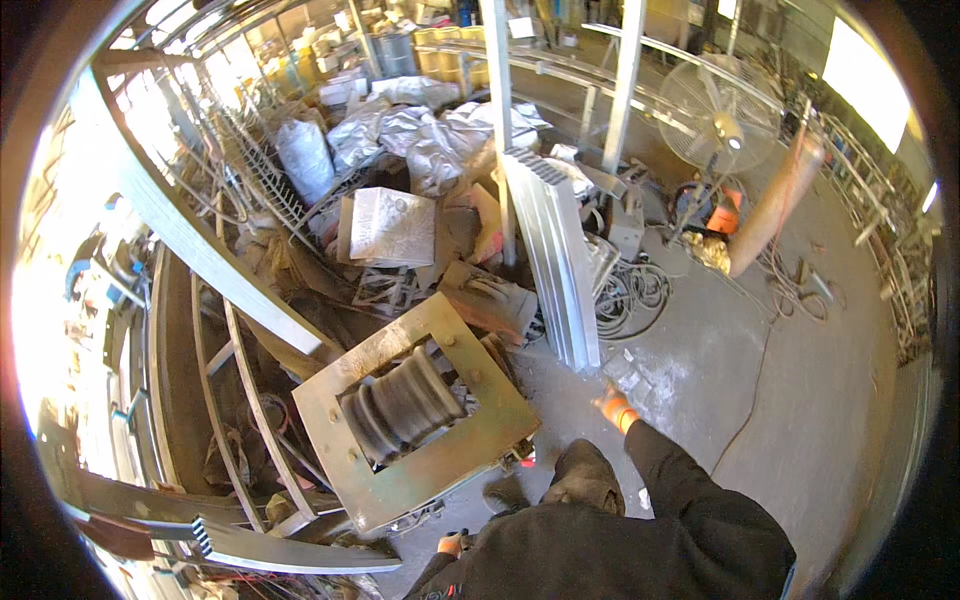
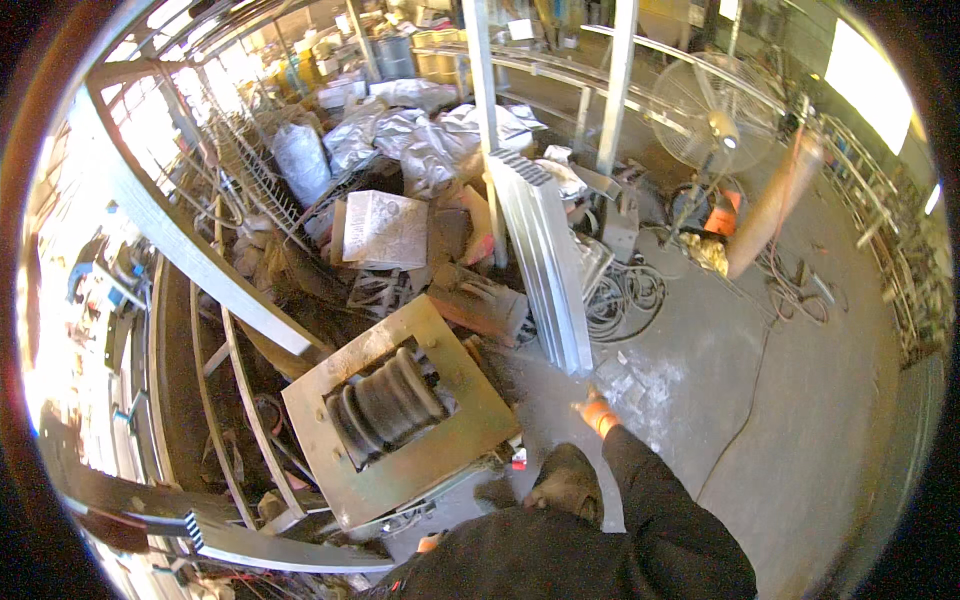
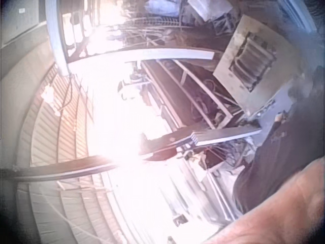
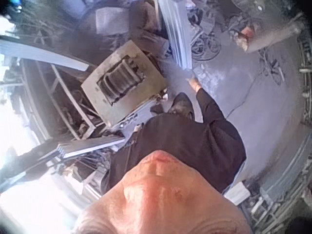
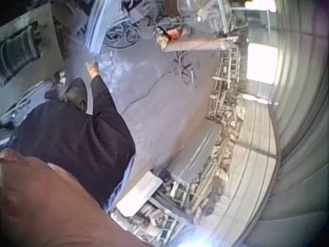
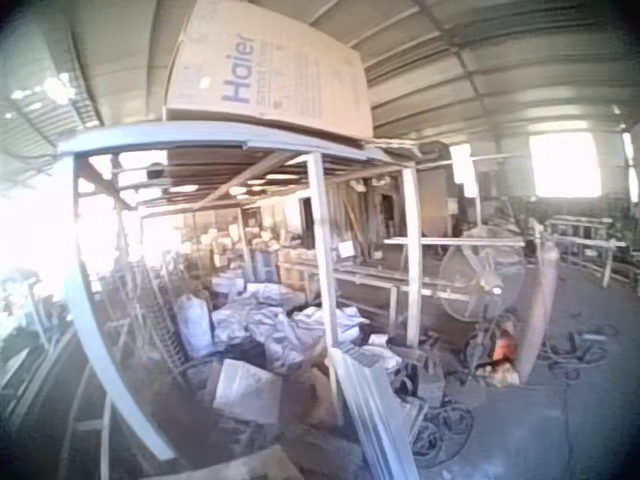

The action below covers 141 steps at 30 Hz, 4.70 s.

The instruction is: The person repeatedly feeds long metal profiles through a bench-mounted grinding machine, rotating the pieces to smooth multiple edges. The person handles several profiles one at a time, moving them between the machine and a nearby rack.

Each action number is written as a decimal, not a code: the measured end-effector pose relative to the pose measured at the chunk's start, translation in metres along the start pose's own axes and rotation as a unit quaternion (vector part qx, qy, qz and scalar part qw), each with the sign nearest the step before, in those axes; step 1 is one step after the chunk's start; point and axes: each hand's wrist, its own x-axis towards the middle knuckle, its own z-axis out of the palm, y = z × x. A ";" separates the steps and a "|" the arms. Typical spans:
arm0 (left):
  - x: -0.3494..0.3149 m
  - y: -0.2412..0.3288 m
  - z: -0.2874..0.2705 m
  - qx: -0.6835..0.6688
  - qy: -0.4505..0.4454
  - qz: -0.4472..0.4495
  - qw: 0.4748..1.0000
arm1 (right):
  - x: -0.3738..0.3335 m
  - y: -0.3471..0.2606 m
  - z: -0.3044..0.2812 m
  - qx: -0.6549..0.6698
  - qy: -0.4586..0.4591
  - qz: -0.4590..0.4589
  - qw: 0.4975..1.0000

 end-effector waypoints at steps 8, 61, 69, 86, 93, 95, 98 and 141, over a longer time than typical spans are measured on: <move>-0.020 0.073 0.024 -0.516 0.192 -0.390 0.738 | 0.345 -0.152 -0.112 0.095 0.199 -0.215 0.951; -0.250 0.617 0.234 -0.216 0.401 -0.052 0.889 | -0.170 -0.128 -0.381 0.601 -0.394 -0.488 0.496; -0.226 0.644 0.335 -0.569 0.366 0.022 0.736 | -0.244 -0.175 -0.364 0.650 -0.458 -0.323 0.513; -0.261 0.651 0.329 -0.432 0.475 -0.118 0.758 | -0.306 -0.196 -0.297 0.628 -0.524 -0.301 0.490; -0.304 0.600 0.206 -0.034 0.590 -0.315 0.742 | -0.464 -0.007 -0.195 0.390 -0.354 -0.483 0.699; -0.334 0.582 0.199 0.009 0.627 -0.262 0.733 | -0.497 -0.005 -0.159 0.498 -0.415 -0.362 0.670; -0.420 0.540 0.219 -0.169 0.597 -0.208 0.757 | -0.516 -0.044 -0.122 0.585 -0.431 -0.291 0.622; 0.052 0.071 0.008 -0.889 0.097 -0.090 0.439 | -0.012 -0.609 0.271 -0.259 0.062 -0.545 0.795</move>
